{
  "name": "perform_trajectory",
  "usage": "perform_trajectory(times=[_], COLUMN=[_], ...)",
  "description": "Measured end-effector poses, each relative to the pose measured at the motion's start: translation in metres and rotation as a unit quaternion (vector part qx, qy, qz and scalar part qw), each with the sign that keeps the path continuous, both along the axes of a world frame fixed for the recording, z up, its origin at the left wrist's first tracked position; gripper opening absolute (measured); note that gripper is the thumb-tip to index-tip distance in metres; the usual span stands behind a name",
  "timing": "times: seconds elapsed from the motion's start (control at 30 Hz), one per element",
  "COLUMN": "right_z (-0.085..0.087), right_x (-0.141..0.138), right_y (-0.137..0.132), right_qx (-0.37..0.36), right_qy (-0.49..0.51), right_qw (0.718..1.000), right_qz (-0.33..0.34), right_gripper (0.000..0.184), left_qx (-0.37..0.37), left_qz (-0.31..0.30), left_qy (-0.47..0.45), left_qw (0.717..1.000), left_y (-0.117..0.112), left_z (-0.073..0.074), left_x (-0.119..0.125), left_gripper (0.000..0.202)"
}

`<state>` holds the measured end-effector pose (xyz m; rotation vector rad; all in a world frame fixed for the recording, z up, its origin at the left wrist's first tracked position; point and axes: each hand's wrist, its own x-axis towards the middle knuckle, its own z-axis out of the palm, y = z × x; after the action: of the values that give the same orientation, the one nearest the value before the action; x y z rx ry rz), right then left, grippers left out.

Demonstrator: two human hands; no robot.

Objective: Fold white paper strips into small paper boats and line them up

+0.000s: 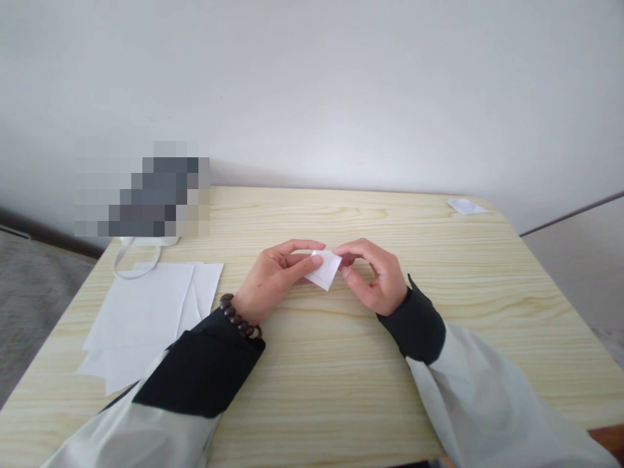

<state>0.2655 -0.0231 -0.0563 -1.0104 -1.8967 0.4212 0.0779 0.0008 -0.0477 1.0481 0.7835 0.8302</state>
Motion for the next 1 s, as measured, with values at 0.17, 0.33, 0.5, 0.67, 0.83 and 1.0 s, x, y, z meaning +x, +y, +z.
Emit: perform_trajectory(times=[0.17,0.33,0.5,0.67,0.83,1.0], right_z=[-0.0019,-0.0032,-0.0024,-0.0033,-0.0017,-0.0023], right_x=[-0.0014,-0.0008,0.0014,0.0016,0.0007,0.0021], right_y=[0.0014,0.0003,-0.0021,-0.0044,-0.0059,-0.0058], right_qx=[0.046,0.03,-0.049,-0.09,-0.093,-0.085], right_qy=[-0.017,-0.03,0.01,0.045,0.034,0.043], right_qw=[0.999,0.998,0.998,0.995,0.995,0.995], right_qz=[-0.019,-0.043,-0.033,-0.019,-0.016,-0.006], right_gripper=[0.023,0.018,0.018,0.018,0.023,0.022], left_qx=[0.011,0.01,-0.001,-0.01,-0.018,-0.009], left_qz=[-0.01,-0.021,-0.031,-0.057,-0.056,-0.063], left_qy=[0.032,0.035,0.026,0.026,0.021,0.029], left_qw=[0.999,0.999,0.999,0.998,0.998,0.998], left_y=[0.0,0.0009,0.0017,0.0023,0.0026,0.0023], left_z=[0.0017,0.0017,0.0014,0.0028,0.0038,0.0033], left_x=[-0.0004,-0.0009,-0.002,-0.0036,-0.0038,-0.0036], left_gripper=[0.034,0.032,0.029,0.026,0.029,0.025])
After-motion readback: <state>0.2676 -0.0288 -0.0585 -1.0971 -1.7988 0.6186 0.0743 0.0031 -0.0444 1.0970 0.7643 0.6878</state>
